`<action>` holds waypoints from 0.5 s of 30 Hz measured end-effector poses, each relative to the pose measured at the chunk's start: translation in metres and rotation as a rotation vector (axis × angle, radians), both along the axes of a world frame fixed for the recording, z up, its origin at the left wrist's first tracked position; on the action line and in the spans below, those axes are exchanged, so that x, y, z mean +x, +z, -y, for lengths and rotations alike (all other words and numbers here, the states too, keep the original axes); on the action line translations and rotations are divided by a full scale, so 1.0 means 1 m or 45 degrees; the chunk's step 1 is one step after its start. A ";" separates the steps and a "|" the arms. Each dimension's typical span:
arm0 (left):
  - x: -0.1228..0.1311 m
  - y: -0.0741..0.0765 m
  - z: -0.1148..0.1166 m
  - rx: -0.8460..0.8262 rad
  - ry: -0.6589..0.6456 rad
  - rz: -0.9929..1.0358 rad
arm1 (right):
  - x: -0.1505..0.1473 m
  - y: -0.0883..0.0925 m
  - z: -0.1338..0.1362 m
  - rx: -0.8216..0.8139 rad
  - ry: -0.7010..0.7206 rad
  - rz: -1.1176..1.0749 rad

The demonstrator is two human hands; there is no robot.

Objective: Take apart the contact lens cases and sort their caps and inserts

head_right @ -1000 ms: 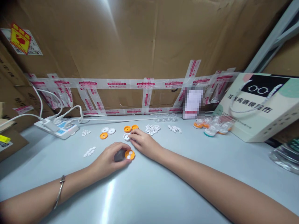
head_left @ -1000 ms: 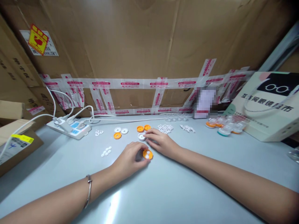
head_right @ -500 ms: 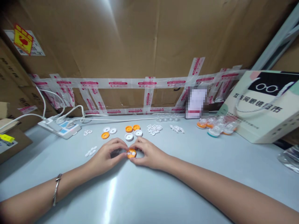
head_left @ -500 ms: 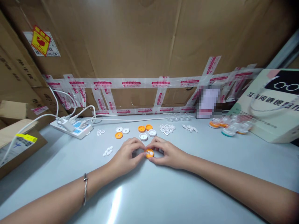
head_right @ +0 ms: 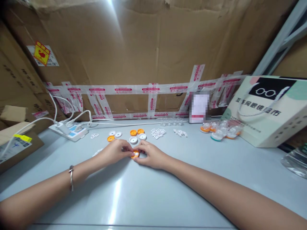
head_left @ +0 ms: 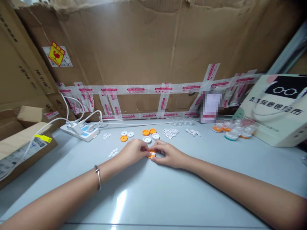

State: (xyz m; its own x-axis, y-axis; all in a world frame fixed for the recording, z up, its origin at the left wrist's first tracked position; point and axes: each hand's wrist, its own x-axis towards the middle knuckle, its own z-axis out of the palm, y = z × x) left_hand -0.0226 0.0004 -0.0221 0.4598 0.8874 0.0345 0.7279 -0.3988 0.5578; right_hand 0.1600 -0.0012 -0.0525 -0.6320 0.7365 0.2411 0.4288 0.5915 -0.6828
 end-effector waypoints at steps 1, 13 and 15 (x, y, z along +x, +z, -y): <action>0.002 0.002 0.000 0.015 -0.018 -0.052 | 0.000 0.000 0.000 0.010 0.002 -0.004; 0.014 0.001 0.023 0.553 -0.265 -0.655 | 0.000 -0.006 0.003 0.139 0.026 -0.009; 0.013 -0.003 0.024 0.600 -0.284 -0.669 | -0.001 -0.008 0.004 0.160 0.020 -0.024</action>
State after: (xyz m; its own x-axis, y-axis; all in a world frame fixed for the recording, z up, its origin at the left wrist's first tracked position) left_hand -0.0099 -0.0240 -0.0246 0.6885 0.7162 0.1143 0.7252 -0.6798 -0.1089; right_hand 0.1594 -0.0055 -0.0601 -0.6380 0.6896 0.3426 0.4065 0.6795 -0.6108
